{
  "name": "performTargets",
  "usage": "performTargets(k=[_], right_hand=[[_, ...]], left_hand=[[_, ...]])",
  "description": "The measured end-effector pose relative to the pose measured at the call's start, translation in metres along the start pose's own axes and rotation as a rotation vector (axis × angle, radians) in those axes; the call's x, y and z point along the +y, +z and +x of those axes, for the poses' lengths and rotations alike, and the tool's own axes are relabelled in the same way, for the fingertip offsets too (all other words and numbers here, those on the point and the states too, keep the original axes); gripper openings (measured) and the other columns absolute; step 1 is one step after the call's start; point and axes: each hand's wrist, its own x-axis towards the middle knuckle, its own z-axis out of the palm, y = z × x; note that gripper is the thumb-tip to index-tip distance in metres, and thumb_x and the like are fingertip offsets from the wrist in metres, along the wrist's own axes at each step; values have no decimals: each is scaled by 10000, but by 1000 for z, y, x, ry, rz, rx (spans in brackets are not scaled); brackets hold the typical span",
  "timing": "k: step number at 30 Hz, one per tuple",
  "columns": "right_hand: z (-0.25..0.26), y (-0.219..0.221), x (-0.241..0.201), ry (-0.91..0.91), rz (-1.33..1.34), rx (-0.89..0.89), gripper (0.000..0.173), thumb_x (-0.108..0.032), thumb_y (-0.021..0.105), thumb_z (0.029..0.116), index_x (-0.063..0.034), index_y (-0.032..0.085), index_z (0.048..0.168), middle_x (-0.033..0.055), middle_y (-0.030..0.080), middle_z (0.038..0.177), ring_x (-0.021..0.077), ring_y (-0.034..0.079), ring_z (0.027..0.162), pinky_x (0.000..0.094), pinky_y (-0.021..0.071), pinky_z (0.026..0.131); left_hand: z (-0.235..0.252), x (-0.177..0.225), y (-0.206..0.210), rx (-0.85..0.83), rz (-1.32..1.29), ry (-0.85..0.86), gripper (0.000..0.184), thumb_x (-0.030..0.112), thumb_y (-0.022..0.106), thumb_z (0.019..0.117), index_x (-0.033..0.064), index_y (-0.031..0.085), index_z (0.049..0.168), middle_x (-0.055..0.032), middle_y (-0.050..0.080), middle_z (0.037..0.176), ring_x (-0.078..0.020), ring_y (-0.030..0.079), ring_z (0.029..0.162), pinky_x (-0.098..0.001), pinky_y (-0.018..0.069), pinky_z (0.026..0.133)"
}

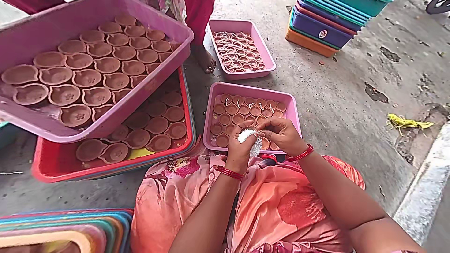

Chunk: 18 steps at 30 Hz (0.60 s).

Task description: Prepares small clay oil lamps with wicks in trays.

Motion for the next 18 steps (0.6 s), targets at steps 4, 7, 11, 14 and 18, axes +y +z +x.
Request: performTargets(k=[4,7,11,14,18], right_hand=[[1,-1,1,-49,-29,-14,150,68,666,872,-26,727,973,-31,716,945,-6,647,800,183,567,730],[1,-2,5,-89,-63,-25,102,48,657,885,-31,707,926,-38,689,907,-15,632,782,173,564,720],[2,-2,5,-61,-131,-31,72,21,611,925,-29,662,936,-40,651,862,-24,600,742,159,539,699],[3,-9,3,-41,-157,-22,83,-20,556,965,-50,632,950,-56,613,845,-28,576,719,157,524,686],[5,-23,-1,-11,-162,-16,101,-34,520,978,-70,614,965,-57,607,847,-5,590,727,181,538,699]], left_hand=[[0,1,0,7,67,17,383,-51,625,870,79,597,1230,-18,665,1000,-93,665,843,-276,592,750],[1,0,-1,2,65,15,372,-42,632,880,84,606,1228,-25,667,1016,-102,669,852,-288,596,762],[1,1,0,0,-5,-35,313,-35,586,924,94,609,1208,-34,676,1005,-111,676,842,-298,597,768],[3,5,-2,58,8,-46,260,-35,566,950,84,627,1173,-31,680,986,-113,674,826,-300,595,758],[11,7,-9,318,210,38,188,-39,582,937,26,644,1102,-40,668,940,-91,654,795,-265,569,721]])
